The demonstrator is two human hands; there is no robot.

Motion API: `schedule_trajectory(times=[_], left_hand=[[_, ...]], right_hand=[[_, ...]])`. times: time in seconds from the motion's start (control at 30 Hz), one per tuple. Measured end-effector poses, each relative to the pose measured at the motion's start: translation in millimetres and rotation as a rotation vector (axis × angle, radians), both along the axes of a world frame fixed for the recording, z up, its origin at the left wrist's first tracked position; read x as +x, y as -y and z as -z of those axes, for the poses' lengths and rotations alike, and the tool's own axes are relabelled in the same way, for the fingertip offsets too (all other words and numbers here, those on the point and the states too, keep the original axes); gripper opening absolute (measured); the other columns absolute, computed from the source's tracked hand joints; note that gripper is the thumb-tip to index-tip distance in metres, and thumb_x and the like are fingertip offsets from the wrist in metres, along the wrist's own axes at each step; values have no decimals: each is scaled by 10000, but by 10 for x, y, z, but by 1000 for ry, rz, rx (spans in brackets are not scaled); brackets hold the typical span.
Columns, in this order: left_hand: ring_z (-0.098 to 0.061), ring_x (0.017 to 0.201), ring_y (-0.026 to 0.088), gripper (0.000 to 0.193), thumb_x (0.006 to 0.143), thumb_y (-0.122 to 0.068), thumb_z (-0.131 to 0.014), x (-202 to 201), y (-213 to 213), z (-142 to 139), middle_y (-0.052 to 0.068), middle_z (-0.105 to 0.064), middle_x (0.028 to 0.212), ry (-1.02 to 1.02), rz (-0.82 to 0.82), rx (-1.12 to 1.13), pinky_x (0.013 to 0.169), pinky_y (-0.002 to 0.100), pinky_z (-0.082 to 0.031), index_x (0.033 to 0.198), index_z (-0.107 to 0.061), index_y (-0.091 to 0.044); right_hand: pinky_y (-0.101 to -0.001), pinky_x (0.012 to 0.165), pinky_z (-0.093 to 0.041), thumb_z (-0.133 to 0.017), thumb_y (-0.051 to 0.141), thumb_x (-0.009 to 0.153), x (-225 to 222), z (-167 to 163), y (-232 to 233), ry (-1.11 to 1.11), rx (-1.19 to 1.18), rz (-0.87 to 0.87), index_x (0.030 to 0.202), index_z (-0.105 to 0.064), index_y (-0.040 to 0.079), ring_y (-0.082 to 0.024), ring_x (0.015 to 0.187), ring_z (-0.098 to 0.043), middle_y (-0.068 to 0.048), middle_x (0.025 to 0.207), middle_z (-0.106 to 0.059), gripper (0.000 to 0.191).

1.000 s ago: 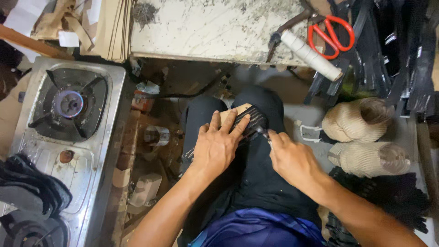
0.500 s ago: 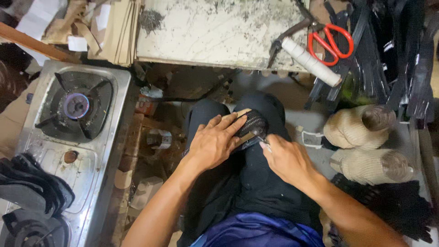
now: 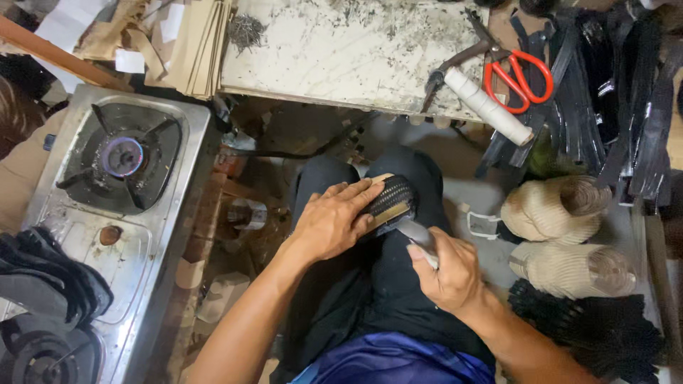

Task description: The person sits on the floor with a shoe upper on their lap, trims the edge of the sole with a small knife, presses the sole against the upper, and taps and presses the sole edge with a hammer to secure it. They then hold up the finished shoe and begin trimming the sole of another shoe.

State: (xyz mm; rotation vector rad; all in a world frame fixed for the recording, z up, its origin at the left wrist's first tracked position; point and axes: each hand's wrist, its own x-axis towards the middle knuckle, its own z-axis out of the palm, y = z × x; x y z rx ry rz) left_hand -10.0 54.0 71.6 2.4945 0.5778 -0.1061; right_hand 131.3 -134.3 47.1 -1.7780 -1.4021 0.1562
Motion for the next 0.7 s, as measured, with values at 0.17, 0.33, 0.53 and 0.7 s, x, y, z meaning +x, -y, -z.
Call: schedule_trajectory(times=[0.17,0.33,0.53,0.7], left_hand=[[-487,1352,395,770,800,-203,-748,-227,-93,-70,109,-460,1558,104,76,1,1054,520,-440,1508,-451,-146],[-492,1383,325,810,739,-145,-817,-620,-155,-16,110,-483,1554,126,-57,-130,1062,481,-418,1483,-496,-124],[-536,1373,300,744,728,-177,-819,-709,-134,157,120,-573,1494,295,-151,-179,1087,446,-439,1419,-558,-89],[-525,1386,321,751,744,-178,-827,-758,-156,217,149,-570,1482,349,-115,-115,1091,458,-408,1432,-547,-67]], right_hand=[[-470,580,-528,-735,179,919,-4,-73,50,100,-330,-38,954,-663,26,-392,678,-698,-164,797,-722,173],[-444,580,-528,-704,177,908,-76,-248,-1,15,66,-23,1038,-607,-28,-359,631,-672,-167,747,-657,262],[-476,574,-512,-757,180,918,-217,-160,-194,25,-390,-155,845,-639,25,-384,649,-686,-157,711,-679,208],[-440,592,-535,-708,110,882,-330,-79,-234,-18,28,-236,958,-622,-12,-369,680,-689,-164,787,-663,167]])
